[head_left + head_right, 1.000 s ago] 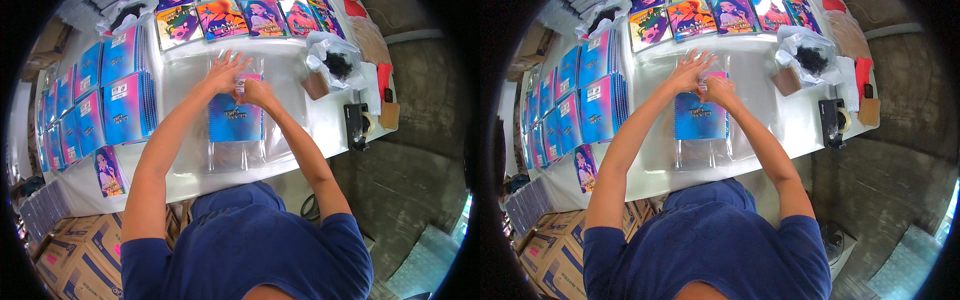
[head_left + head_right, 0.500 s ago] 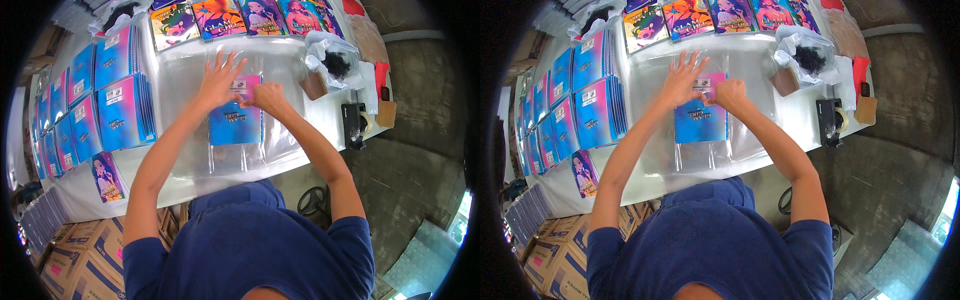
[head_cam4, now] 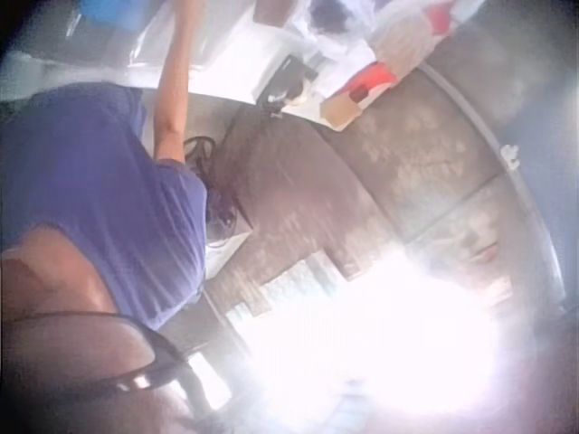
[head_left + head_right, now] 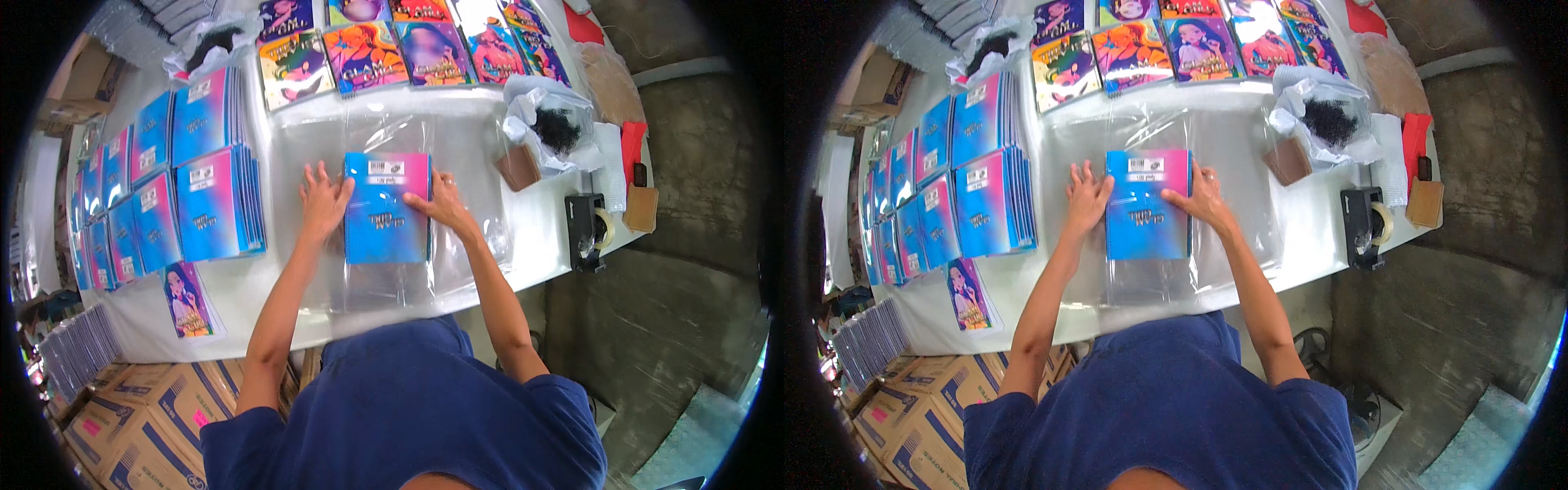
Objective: The person gathers multiple blue spiral notebooks from a table, stacks them, and places the stack into a large clear plastic bag before sealing it with tape.
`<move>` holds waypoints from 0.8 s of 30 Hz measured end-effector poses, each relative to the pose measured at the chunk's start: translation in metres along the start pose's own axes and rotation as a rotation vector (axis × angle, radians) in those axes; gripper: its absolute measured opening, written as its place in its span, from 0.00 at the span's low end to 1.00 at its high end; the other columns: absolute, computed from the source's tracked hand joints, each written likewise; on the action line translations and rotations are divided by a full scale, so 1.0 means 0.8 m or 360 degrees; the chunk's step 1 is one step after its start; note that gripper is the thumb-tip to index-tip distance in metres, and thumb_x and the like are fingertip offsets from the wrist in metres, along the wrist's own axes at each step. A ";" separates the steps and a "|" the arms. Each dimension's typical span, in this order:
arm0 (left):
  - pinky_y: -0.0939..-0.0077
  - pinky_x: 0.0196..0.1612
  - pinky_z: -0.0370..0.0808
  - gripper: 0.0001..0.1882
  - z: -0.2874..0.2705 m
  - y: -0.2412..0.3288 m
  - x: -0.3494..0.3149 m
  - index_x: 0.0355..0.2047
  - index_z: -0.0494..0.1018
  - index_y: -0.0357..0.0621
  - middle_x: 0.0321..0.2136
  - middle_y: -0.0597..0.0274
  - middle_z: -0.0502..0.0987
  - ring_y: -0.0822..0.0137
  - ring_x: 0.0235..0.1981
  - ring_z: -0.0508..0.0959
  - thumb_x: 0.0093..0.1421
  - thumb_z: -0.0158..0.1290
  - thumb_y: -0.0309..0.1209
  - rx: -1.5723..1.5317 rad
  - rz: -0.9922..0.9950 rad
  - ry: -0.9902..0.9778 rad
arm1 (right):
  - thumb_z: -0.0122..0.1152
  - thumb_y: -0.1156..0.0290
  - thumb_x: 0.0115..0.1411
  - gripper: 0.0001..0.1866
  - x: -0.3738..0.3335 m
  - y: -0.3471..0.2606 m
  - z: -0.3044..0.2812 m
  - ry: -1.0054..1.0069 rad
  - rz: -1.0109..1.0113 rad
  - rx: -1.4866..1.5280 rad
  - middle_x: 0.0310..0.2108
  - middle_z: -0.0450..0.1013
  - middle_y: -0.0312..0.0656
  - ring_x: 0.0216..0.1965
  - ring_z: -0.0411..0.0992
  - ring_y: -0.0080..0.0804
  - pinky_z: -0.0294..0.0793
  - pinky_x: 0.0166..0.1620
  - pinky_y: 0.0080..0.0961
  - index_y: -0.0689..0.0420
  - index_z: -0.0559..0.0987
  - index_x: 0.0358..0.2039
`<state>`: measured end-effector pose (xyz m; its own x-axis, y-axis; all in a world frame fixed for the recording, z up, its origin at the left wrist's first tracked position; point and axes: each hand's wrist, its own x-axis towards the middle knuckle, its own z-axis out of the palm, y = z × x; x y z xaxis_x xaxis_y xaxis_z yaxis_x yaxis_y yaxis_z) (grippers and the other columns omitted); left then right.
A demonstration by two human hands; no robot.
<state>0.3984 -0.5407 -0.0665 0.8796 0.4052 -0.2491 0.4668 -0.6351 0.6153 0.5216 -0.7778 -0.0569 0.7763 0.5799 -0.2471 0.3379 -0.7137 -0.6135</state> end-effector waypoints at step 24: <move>0.63 0.65 0.54 0.51 -0.062 0.017 -0.135 0.64 0.56 0.45 0.65 0.54 0.53 0.61 0.64 0.57 0.42 0.70 0.36 -0.1518 0.0750 0.0427 | 0.78 0.74 0.36 0.44 -0.108 -0.073 -0.061 0.0234 -0.0853 0.1627 0.62 0.56 0.42 0.64 0.54 0.36 0.54 0.65 0.39 0.50 0.65 0.56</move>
<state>0.3052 -0.5603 0.0055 0.8489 0.4585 0.2629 -0.2752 -0.0411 0.9605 0.4610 -0.8056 0.0367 0.7409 0.6124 0.2758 0.1068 0.2979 -0.9486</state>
